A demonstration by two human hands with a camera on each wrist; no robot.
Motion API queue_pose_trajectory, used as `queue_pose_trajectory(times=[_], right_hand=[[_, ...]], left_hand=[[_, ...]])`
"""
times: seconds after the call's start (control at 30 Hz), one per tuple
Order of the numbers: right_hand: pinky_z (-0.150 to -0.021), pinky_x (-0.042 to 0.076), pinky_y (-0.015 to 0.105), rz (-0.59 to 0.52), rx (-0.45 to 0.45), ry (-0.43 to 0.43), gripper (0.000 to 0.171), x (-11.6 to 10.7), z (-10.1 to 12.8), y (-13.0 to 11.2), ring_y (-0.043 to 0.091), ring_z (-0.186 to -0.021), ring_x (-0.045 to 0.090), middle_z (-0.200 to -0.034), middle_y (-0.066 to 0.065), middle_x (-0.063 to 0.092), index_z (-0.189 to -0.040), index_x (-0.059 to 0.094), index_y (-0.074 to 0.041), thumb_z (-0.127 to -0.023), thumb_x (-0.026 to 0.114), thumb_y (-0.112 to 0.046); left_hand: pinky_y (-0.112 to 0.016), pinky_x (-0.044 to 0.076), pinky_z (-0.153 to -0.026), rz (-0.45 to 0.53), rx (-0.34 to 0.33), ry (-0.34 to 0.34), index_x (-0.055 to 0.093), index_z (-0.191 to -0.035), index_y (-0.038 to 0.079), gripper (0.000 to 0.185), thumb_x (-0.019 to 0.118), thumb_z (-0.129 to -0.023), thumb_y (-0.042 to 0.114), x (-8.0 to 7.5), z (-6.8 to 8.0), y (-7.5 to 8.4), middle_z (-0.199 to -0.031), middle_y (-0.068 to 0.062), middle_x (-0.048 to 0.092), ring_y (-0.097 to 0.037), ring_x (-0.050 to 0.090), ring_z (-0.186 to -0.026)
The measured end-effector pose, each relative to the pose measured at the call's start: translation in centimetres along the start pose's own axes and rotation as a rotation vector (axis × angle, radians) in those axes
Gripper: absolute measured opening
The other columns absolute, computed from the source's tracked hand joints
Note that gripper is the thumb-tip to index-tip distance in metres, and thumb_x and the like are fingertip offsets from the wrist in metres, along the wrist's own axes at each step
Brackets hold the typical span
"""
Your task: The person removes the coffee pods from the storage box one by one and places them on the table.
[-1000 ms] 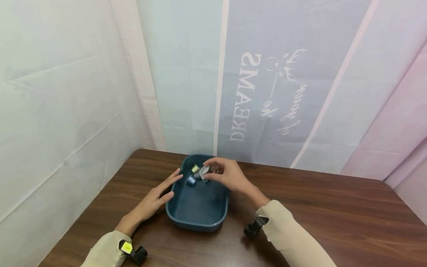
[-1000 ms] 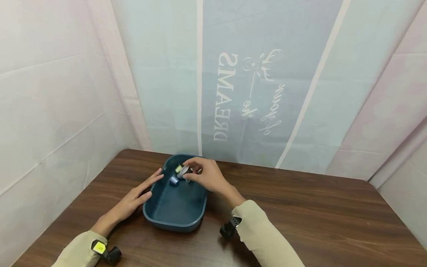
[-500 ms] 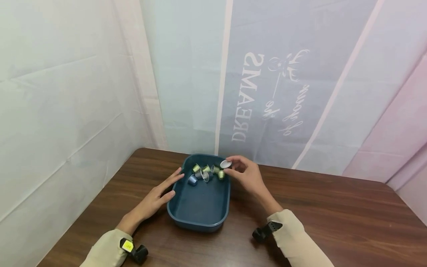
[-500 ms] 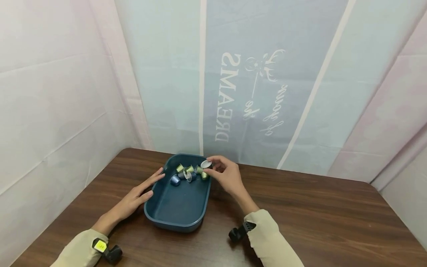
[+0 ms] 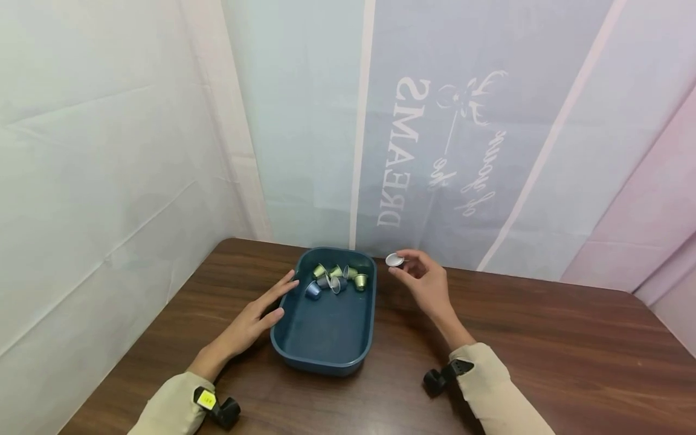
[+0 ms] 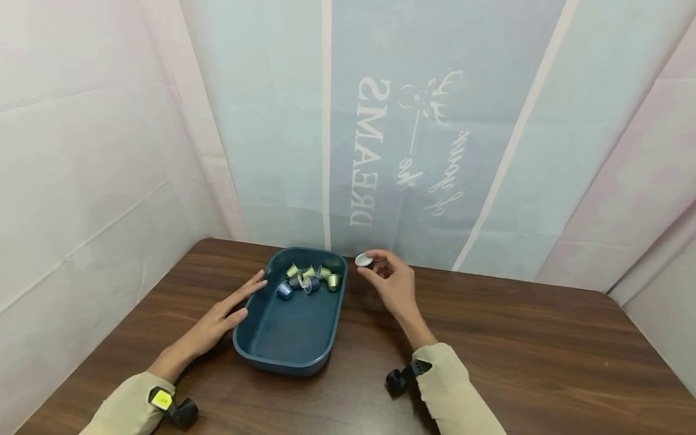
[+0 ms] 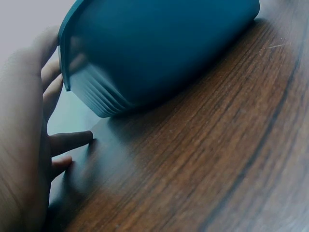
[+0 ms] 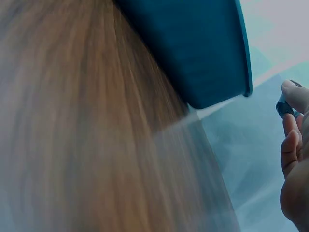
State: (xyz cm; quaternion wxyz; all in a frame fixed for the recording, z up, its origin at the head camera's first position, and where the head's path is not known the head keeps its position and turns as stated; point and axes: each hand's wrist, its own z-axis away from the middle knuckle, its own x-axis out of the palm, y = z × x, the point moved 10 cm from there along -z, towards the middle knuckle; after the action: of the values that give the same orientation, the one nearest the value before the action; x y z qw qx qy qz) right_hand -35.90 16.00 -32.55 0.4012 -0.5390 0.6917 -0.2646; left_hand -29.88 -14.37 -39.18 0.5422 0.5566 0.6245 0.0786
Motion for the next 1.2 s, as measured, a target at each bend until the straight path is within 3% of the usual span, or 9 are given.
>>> queue_pose_trajectory(times=[0.3, 0.53, 0.97, 1.2], right_hand=[[-0.067, 0.048, 0.025, 0.061, 0.146, -0.021, 0.035, -0.8, 0.5, 2.6, 0.027, -0.082, 0.059, -0.092, 0.016, 0.066, -0.112, 0.065, 0.000, -0.081, 0.077, -0.010], [-0.066, 0.047, 0.023, 0.092, 0.179, -0.029, 0.037, -1.1, 0.5, 7.5, 0.019, -0.082, 0.060, -0.094, 0.007, 0.065, -0.110, 0.067, -0.011, -0.079, 0.080, -0.026], [-0.058, 0.042, 0.023, 0.219, 0.217, 0.012, 0.031, -1.8, 1.0, 9.1, 0.015, -0.076, 0.059, -0.083, 0.002, 0.065, -0.101, 0.066, -0.016, -0.077, 0.082, -0.029], [-0.061, 0.045, 0.025, 0.288, 0.201, -0.028, 0.030, -1.7, 1.1, 9.4, 0.014, -0.074, 0.061, -0.083, -0.001, 0.066, -0.100, 0.064, -0.018, -0.077, 0.082, -0.027]], left_hand=[[-0.061, 0.023, -0.104, -0.004, -0.019, -0.011, 0.032, -0.151, 0.014, 0.056, 0.048, -0.098, 0.003, 0.0, -0.1, -0.2, -0.159, -0.005, 0.015, -0.027, 0.018, -0.143], [-0.061, 0.023, -0.105, -0.008, -0.021, -0.011, 0.032, -0.151, 0.015, 0.054, 0.047, -0.100, 0.007, -0.1, -0.2, -0.5, -0.159, -0.004, 0.014, -0.024, 0.018, -0.143], [-0.053, 0.025, -0.107, 0.005, -0.012, -0.002, 0.032, -0.150, 0.012, 0.056, 0.048, -0.098, 0.002, -0.1, 0.0, -0.4, -0.159, -0.006, 0.015, -0.028, 0.018, -0.143], [-0.062, 0.022, -0.104, 0.006, -0.018, -0.002, 0.032, -0.151, 0.018, 0.055, 0.046, -0.100, 0.006, -0.1, -0.1, -0.7, -0.159, -0.003, 0.014, -0.024, 0.017, -0.143]])
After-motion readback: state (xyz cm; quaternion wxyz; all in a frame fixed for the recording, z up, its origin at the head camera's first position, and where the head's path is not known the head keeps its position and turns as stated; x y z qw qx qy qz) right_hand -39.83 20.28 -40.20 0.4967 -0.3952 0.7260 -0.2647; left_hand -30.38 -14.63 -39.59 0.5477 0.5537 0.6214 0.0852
